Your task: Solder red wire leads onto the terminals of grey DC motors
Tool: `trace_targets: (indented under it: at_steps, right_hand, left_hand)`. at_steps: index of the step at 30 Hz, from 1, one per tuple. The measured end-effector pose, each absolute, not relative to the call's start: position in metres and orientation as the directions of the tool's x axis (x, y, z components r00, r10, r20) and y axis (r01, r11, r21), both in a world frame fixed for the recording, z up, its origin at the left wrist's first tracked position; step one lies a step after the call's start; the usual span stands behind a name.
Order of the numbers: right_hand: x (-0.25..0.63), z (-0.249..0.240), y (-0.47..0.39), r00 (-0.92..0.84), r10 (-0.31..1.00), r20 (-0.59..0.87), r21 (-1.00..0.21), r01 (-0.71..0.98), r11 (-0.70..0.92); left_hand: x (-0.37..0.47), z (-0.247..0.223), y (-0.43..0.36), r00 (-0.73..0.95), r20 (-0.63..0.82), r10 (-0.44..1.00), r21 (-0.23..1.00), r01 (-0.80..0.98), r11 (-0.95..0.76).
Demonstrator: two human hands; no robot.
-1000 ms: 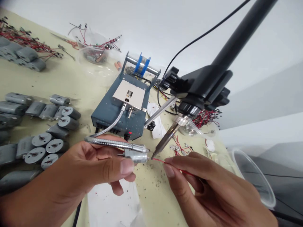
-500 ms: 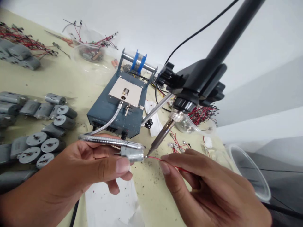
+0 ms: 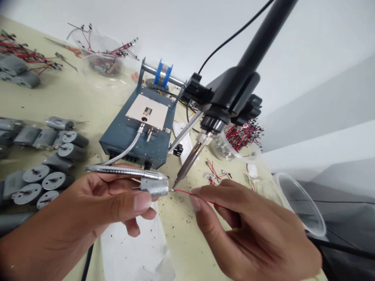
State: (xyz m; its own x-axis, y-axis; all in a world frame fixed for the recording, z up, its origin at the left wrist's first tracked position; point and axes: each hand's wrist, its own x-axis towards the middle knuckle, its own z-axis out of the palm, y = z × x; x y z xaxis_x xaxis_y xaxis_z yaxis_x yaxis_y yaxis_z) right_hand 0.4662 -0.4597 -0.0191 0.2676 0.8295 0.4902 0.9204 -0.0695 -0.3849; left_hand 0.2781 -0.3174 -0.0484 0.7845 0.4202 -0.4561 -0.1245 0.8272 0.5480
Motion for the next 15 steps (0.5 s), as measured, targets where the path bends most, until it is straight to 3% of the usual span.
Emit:
trace_targets:
  at_steps: [6, 15]
  right_hand:
    - [0.473, -0.023, -0.452, 0.123, 0.82, 0.558, -0.349, 0.932, 0.098]
    - [0.48, -0.012, -0.447, -0.107, 0.811, 0.575, -0.238, 0.927, 0.291]
  left_hand:
    - [0.277, -0.051, -0.315, 0.767, -0.476, 0.429, 0.569, -0.103, 0.816]
    - [0.283, -0.047, -0.317, 0.635, -0.653, 0.413, 0.538, 0.005, 0.843]
